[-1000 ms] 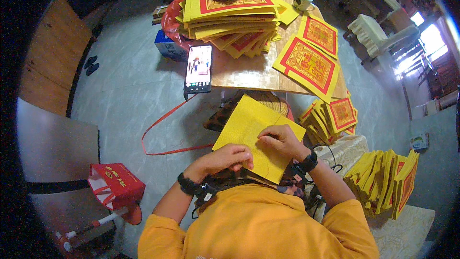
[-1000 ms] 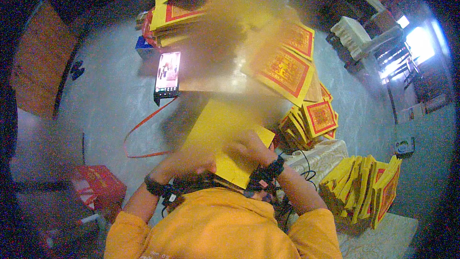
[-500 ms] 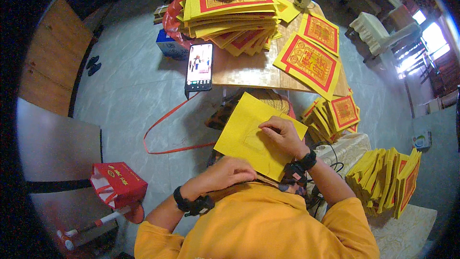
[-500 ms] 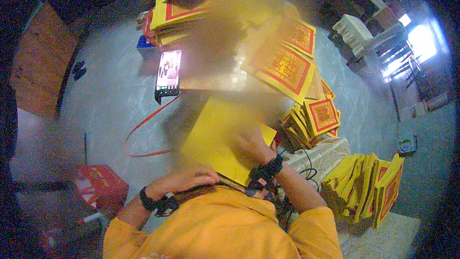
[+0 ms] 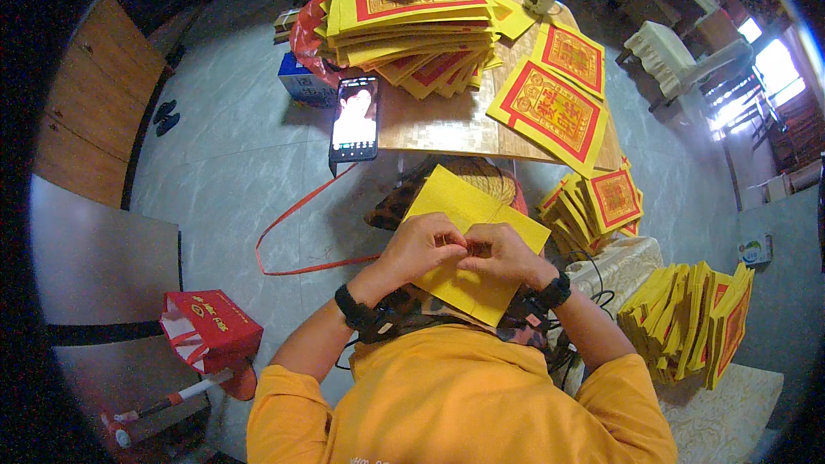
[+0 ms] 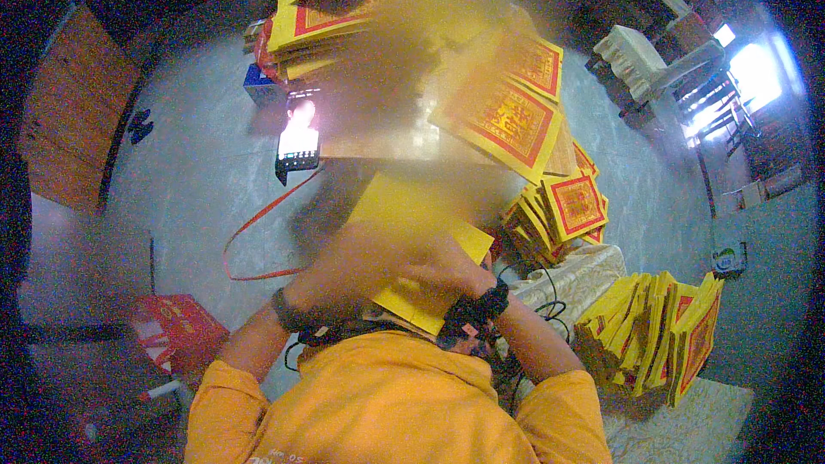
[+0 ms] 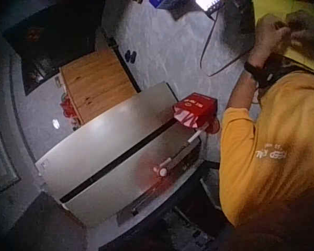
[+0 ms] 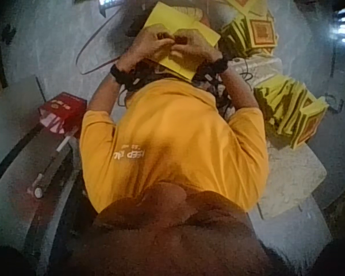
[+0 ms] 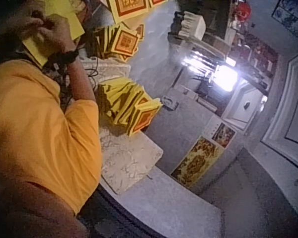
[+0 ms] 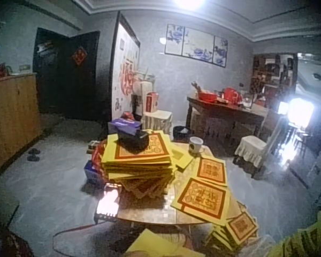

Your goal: The person folds yellow sheets of joss paper by hand and places them into stacks on a table.

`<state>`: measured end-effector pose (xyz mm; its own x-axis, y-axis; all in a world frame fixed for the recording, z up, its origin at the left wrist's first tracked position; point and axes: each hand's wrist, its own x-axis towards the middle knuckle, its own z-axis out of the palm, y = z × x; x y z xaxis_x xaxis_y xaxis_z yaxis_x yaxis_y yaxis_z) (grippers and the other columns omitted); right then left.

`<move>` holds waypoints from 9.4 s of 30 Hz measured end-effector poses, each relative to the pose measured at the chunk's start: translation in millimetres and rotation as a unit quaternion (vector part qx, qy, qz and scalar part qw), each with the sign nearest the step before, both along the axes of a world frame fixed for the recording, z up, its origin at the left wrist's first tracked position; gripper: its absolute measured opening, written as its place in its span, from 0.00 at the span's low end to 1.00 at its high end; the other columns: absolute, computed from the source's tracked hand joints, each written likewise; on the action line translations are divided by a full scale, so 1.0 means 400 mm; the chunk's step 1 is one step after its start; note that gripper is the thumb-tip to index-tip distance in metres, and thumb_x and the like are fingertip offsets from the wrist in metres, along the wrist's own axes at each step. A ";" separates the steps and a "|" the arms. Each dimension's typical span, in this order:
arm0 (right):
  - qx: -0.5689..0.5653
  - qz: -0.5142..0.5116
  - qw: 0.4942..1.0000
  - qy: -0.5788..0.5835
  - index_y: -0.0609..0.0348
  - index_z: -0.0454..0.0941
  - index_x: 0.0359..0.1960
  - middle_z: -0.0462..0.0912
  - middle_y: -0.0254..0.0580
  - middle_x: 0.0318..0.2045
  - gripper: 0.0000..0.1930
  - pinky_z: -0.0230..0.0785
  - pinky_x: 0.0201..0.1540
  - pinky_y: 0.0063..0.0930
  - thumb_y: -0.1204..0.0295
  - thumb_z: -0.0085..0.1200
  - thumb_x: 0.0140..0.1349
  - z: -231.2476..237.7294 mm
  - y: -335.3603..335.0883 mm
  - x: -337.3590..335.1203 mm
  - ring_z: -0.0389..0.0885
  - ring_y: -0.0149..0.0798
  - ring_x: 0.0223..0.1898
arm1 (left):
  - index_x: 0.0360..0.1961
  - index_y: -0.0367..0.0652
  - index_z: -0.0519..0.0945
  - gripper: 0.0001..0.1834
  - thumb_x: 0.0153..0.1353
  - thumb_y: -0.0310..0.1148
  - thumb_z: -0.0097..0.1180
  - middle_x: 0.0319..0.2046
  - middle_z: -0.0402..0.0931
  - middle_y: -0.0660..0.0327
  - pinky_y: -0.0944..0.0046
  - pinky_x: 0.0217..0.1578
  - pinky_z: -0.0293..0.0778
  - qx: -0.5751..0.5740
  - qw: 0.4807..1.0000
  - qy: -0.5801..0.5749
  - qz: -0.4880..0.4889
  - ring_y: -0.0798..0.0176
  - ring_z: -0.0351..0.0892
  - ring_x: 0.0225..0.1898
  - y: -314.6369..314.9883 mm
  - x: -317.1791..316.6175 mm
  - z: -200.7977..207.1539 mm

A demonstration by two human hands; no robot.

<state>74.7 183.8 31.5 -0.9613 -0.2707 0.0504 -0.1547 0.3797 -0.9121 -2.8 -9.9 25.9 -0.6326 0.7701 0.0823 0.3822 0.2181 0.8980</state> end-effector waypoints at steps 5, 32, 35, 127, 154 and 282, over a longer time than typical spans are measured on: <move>0.064 0.007 0.998 -0.011 0.64 0.79 0.32 0.79 0.44 0.23 0.15 0.70 0.30 0.28 0.66 0.69 0.49 0.008 -0.012 -0.004 0.77 0.33 0.25 | 0.28 0.39 0.83 0.07 0.49 0.29 0.69 0.26 0.79 0.60 0.68 0.29 0.72 0.012 0.999 0.045 0.011 0.66 0.78 0.27 0.006 0.011 -0.050; -0.021 -0.047 0.996 -0.069 0.66 0.80 0.35 0.82 0.34 0.26 0.08 0.70 0.32 0.21 0.73 0.60 0.59 -0.048 -0.034 0.009 0.76 0.23 0.29 | 0.38 0.39 0.83 0.10 0.55 0.31 0.64 0.32 0.80 0.54 0.66 0.34 0.75 0.053 0.995 0.060 0.052 0.64 0.80 0.32 0.016 0.029 -0.093; -0.109 -0.056 0.988 -0.091 0.64 0.80 0.36 0.82 0.37 0.27 0.06 0.70 0.33 0.22 0.73 0.58 0.61 -0.081 -0.020 0.019 0.78 0.26 0.29 | 0.44 0.38 0.81 0.14 0.59 0.33 0.61 0.36 0.82 0.51 0.66 0.36 0.76 0.075 0.990 0.099 0.064 0.64 0.82 0.36 -0.001 0.043 -0.119; -0.024 -0.001 0.972 -0.232 0.64 0.82 0.38 0.82 0.33 0.26 0.09 0.70 0.27 0.16 0.70 0.55 0.66 0.037 -0.023 -0.033 0.79 0.23 0.24 | 0.35 0.40 0.84 0.08 0.56 0.32 0.63 0.29 0.82 0.51 0.60 0.31 0.76 -0.061 0.990 0.100 0.078 0.51 0.83 0.29 -0.061 0.063 -0.032; 0.021 -0.079 0.992 0.096 0.64 0.78 0.35 0.80 0.52 0.25 0.07 0.72 0.28 0.27 0.77 0.59 0.55 0.027 -0.085 0.016 0.81 0.40 0.23 | 0.35 0.37 0.85 0.11 0.55 0.33 0.64 0.27 0.84 0.54 0.66 0.31 0.76 -0.045 0.990 -0.029 0.129 0.64 0.83 0.27 -0.017 0.058 0.037; 0.292 -0.139 0.924 0.205 0.57 0.77 0.46 0.75 0.47 0.45 0.15 0.71 0.46 0.34 0.81 0.56 0.56 -0.089 0.191 -0.014 0.77 0.49 0.45 | 0.33 0.41 0.78 0.06 0.57 0.31 0.60 0.29 0.78 0.55 0.57 0.30 0.74 -0.129 0.969 0.100 0.187 0.50 0.79 0.32 -0.215 0.191 -0.018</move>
